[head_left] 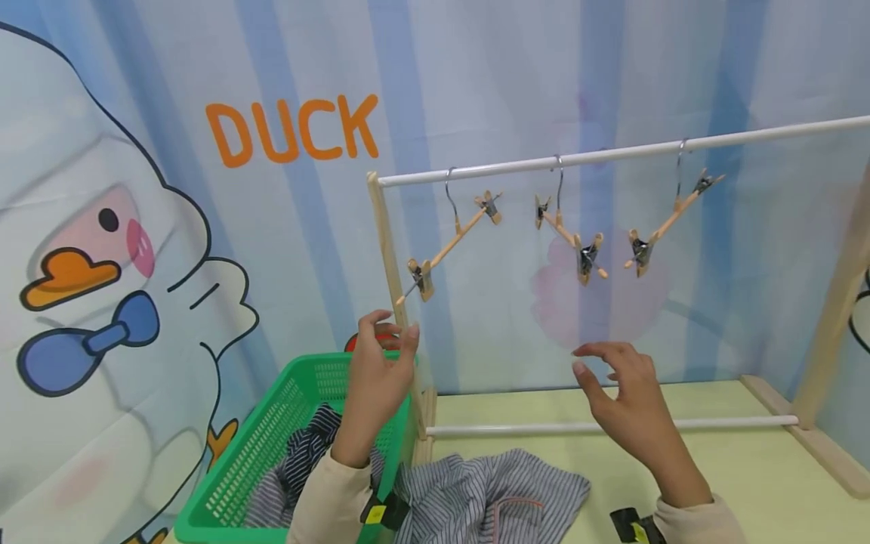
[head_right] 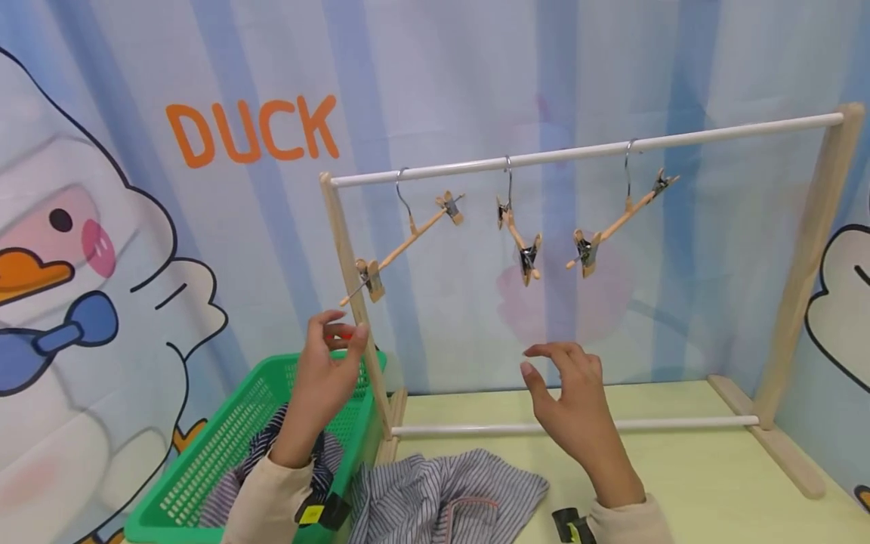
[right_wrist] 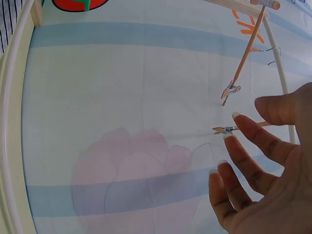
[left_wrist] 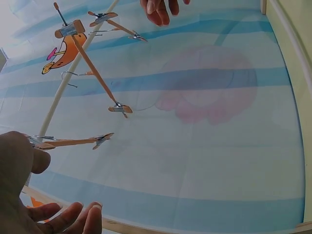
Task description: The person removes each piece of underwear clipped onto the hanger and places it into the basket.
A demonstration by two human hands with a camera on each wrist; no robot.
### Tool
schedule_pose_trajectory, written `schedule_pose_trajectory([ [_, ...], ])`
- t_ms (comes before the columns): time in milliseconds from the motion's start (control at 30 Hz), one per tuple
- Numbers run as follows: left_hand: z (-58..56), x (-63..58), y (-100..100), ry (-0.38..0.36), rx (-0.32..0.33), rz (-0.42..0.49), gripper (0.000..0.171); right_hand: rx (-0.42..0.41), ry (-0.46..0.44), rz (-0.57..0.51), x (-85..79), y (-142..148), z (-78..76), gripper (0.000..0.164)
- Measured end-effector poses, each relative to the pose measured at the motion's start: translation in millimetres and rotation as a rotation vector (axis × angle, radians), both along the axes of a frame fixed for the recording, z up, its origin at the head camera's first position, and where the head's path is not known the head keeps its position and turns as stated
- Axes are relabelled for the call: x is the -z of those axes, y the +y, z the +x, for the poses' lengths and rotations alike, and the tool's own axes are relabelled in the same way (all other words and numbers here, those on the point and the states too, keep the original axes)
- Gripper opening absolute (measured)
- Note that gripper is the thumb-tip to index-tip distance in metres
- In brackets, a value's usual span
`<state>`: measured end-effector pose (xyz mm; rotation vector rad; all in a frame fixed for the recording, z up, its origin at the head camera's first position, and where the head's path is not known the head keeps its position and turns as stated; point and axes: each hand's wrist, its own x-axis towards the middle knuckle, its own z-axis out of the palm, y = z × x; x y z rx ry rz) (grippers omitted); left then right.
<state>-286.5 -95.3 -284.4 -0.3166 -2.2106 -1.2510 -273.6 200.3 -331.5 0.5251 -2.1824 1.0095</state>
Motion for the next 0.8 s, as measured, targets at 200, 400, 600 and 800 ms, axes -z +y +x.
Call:
schedule_pose_trajectory([
  [200, 3.9, 8.4, -3.3, -0.007, -0.012, -0.028, 0.06, -0.024, -0.025, 0.043, 4.2, -3.2, 1.1, 0.023],
  [400, 5.7, 16.0, 0.6, -0.031, 0.022, -0.011, 0.058, -0.031, -0.05, 0.061, 7.4, -7.2, 2.4, 0.025],
  [600, 9.3, 23.6, 10.5, -0.047, 0.037, -0.014, 0.05, -0.029, -0.049, 0.073, 8.8, -11.0, 3.2, 0.026],
  [800, 15.8, 40.1, 18.8, -0.055, 0.041, -0.104, 0.047, -0.032, -0.038, 0.077, 9.5, -12.8, 4.1, 0.025],
])
